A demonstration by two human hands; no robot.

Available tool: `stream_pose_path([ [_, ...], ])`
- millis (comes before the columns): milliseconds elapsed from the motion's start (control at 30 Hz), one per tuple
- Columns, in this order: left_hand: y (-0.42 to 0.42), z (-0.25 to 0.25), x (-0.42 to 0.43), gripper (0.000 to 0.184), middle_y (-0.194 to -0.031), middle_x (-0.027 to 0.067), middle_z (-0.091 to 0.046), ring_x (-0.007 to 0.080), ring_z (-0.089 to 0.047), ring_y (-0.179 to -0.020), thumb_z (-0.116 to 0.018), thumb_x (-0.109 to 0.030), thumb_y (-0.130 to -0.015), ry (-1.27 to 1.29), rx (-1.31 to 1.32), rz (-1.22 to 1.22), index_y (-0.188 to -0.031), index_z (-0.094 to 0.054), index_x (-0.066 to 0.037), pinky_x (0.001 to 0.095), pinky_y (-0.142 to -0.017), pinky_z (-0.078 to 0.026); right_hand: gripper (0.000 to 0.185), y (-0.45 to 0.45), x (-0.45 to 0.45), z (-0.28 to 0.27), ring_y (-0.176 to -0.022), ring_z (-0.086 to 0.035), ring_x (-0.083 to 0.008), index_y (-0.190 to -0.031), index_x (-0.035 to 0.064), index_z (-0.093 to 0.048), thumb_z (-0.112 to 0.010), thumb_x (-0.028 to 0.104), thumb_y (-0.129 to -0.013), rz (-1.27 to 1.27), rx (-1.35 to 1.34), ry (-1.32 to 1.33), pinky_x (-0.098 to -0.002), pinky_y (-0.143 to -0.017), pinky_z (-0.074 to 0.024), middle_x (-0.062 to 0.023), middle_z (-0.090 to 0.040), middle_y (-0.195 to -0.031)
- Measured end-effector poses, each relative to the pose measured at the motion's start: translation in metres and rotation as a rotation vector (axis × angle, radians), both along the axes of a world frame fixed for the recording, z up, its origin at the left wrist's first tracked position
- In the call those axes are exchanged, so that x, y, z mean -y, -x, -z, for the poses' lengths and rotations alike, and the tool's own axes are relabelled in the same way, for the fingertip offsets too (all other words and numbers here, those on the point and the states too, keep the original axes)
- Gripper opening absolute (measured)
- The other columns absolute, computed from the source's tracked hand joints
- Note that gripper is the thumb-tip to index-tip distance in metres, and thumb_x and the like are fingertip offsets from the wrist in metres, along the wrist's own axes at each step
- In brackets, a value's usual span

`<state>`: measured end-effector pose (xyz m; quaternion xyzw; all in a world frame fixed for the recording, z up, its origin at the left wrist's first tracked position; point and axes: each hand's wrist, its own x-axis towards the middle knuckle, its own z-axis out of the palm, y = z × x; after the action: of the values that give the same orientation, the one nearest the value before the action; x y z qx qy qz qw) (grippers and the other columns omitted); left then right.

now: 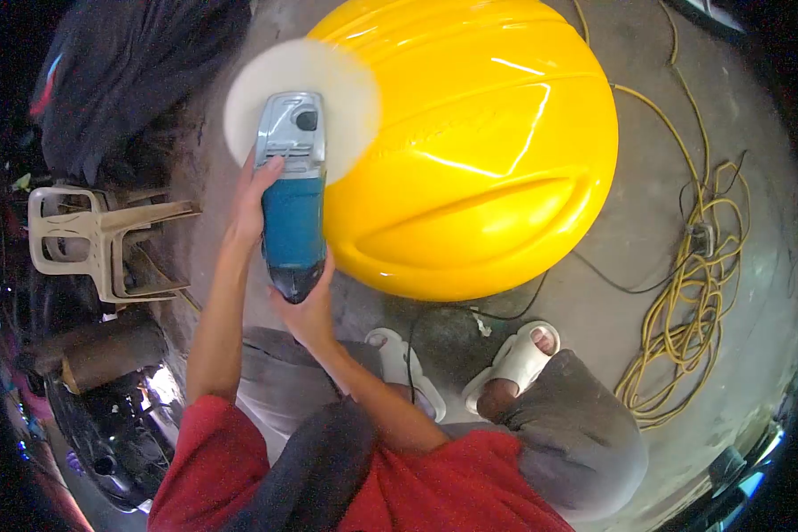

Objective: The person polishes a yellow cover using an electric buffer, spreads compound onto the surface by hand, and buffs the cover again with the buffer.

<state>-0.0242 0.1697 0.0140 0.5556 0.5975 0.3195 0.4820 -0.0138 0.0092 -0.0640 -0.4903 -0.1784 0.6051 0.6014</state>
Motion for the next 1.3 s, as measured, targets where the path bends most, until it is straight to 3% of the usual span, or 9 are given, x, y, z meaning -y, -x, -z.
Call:
stream_pose_path([
  [100, -0.018, 0.007, -0.013, 0.049, -0.108, 0.0108, -0.061, 0.0167, -0.055, -0.098, -0.065, -0.035, -0.084, -0.021, 0.004, 0.098, -0.118, -0.054, -0.001, 0.0283, -0.088, -0.044, 0.105, -0.009, -0.011, 0.011, -0.11, -0.057, -0.033, -0.147, 0.0021, -0.007, -0.079, 0.012, -0.071, 0.055, 0.151, -0.016, -0.0423, -0.095, -0.0435, -0.0248, -0.053, -0.121],
  [433, -0.027, 0.017, -0.042, 0.063, -0.123, 0.0133, -0.058, 0.0198, -0.053, -0.111, -0.062, -0.036, -0.086, 0.003, 0.035, 0.26, -0.135, -0.046, 0.0, 0.0287, -0.097, -0.039, 0.107, -0.02, -0.033, 0.018, -0.11, -0.057, -0.0364, -0.147, 0.0021, -0.007, -0.081, 0.017, -0.071, 0.186, 0.133, -0.116, -0.0426, -0.096, -0.0433, -0.0265, -0.053, -0.123],
  [533, 0.006, 0.023, -0.031, 0.062, -0.124, 0.0131, -0.057, 0.0203, -0.053, -0.113, -0.06, -0.033, -0.087, -0.003, 0.071, 0.223, -0.136, -0.044, 0.001, 0.0299, -0.099, -0.039, 0.109, -0.001, -0.019, 0.016, -0.117, -0.053, -0.0298, -0.147, 0.003, -0.005, -0.083, 0.016, -0.071, 0.032, 0.042, -0.017, -0.0392, -0.099, -0.0414, -0.0237, -0.048, -0.129],
  [733, 0.069, 0.035, -0.018, 0.06, -0.126, 0.0131, -0.057, 0.0216, -0.054, -0.114, -0.057, -0.031, -0.089, 0.123, 0.157, 0.105, -0.138, -0.042, 0.0, 0.0322, -0.1, -0.04, 0.112, 0.027, -0.006, 0.018, -0.118, -0.053, -0.0337, -0.148, 0.0049, -0.003, -0.084, 0.016, -0.07, -0.035, 0.07, -0.038, -0.0424, -0.099, -0.042, -0.0273, -0.047, -0.131],
  [833, 0.065, 0.033, -0.02, 0.059, -0.126, 0.0131, -0.057, 0.0218, -0.055, -0.114, -0.056, -0.032, -0.089, 0.143, 0.184, 0.119, -0.137, -0.042, 0.0, 0.0324, -0.1, -0.04, 0.108, 0.029, -0.009, 0.015, -0.115, -0.055, -0.0442, -0.148, 0.0064, -0.006, -0.081, 0.019, -0.07, 0.059, 0.066, -0.073, -0.0458, -0.092, -0.0452, -0.0318, -0.052, -0.123],
  [1033, 0.011, 0.024, -0.046, 0.058, -0.125, 0.0122, -0.058, 0.0198, -0.054, -0.113, -0.057, -0.032, -0.089, 0.116, 0.107, 0.226, -0.135, -0.046, 0.001, 0.0313, -0.1, -0.039, 0.11, 0.004, -0.032, 0.005, -0.111, -0.058, -0.0333, -0.147, 0.004, -0.003, -0.082, 0.015, -0.071, 0.043, 0.024, 0.048, -0.0405, -0.094, -0.0447, -0.0277, -0.05, -0.127],
  [1100, -0.017, 0.019, -0.056, 0.057, -0.124, 0.0119, -0.058, 0.0192, -0.054, -0.113, -0.057, -0.033, -0.089, 0.107, 0.084, 0.267, -0.135, -0.046, 0.0, 0.0308, -0.1, -0.039, 0.11, -0.007, -0.045, 0.006, -0.107, -0.059, -0.0304, -0.146, 0.0018, -0.002, -0.082, 0.013, -0.072, 0.202, 0.146, -0.049, -0.0392, -0.092, -0.0459, -0.0243, -0.051, -0.124],
  [1200, -0.061, 0.014, -0.073, 0.059, -0.124, 0.0113, -0.058, 0.0187, -0.055, -0.112, -0.058, -0.034, -0.089, 0.123, 0.094, 0.401, -0.135, -0.047, 0.0, 0.03, -0.1, -0.039, 0.11, -0.029, -0.061, -0.001, -0.114, -0.054, -0.0351, -0.147, -0.0005, -0.005, -0.082, 0.014, -0.069, 0.294, -0.081, -0.025, -0.04, -0.098, -0.0412, -0.0276, -0.05, -0.126],
  [1300, -0.112, 0.002, -0.079, 0.06, -0.124, 0.0108, -0.058, 0.0182, -0.055, -0.111, -0.058, -0.036, -0.088, 0.075, 0.011, 0.493, -0.136, -0.047, 0.0, 0.0293, -0.099, -0.04, 0.11, -0.052, -0.079, -0.002, -0.116, -0.052, -0.0331, -0.146, -0.0011, -0.005, -0.082, 0.013, -0.069, 0.373, -0.043, -0.038, -0.0397, -0.099, -0.0397, -0.0272, -0.045, -0.13],
])
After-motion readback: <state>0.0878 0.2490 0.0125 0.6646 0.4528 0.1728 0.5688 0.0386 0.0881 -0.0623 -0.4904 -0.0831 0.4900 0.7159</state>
